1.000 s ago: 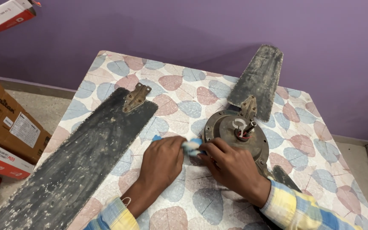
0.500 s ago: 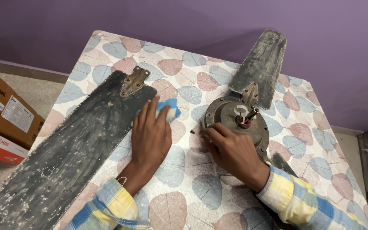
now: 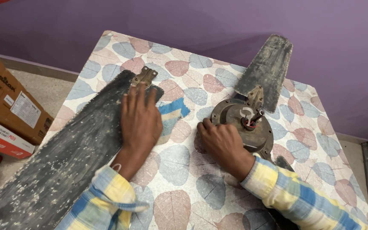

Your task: The person uses a screwdriver to attach fan blades to the central hub of an electric fan. They align each blade, insert screws, and tighten them one by one, repeating the process for multiple blades.

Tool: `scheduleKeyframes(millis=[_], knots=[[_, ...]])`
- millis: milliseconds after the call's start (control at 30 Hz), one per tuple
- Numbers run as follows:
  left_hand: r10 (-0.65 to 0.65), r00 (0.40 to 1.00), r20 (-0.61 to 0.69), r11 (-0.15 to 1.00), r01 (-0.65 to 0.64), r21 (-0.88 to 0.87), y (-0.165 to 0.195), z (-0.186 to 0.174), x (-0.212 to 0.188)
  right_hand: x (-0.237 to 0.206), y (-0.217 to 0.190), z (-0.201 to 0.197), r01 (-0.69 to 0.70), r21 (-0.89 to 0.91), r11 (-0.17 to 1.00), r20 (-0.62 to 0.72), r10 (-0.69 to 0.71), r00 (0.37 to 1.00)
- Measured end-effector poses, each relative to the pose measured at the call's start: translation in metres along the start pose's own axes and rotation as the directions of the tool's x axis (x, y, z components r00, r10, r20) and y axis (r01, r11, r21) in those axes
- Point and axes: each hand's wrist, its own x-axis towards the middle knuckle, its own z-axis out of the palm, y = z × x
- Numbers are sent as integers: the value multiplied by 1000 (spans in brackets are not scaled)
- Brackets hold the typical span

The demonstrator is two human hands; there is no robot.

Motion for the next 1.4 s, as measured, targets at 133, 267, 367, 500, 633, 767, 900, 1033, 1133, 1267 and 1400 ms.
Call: scheduleKeyframes(millis=[133,267,367,500,633,767,900,1033,1133,1267,1400], knots=[[-129,988,85,991,126,47,-26,-1,4,-9,-4,-7,85,-112,990,5,-85,996],[-147,979,144,989,147,15,-31,9,1,-15,-6,-16,93,-171,981,-83,-108,991],[-108,983,151,994,105,30,-31,17,-4,-16,-6,-20,105,-158,982,-57,-115,992],[-77,985,153,996,70,52,-31,19,-6,-20,-3,-20,138,-166,976,-115,-158,981],[-83,977,194,996,78,34,-23,6,-2,-21,1,-21,177,-151,973,-123,-196,973],[-137,948,287,991,131,38,-15,-13,-1,-19,-1,-26,110,-202,973,-124,-136,983],[-104,967,231,991,81,110,-14,-26,-4,-12,-7,-29,112,-317,942,-27,-127,991],[-102,977,188,980,66,186,-11,-24,-4,-8,-8,-25,242,-286,927,235,-177,956],[-134,983,126,963,99,249,-10,-19,-4,-23,-8,-19,67,-630,773,-275,-303,912],[-130,984,122,970,101,222,-11,-10,-6,-23,-12,-10,135,-658,741,-141,-298,944],[-82,996,40,981,74,181,-12,2,-9,-12,-19,-12,212,-432,876,93,-191,977]])
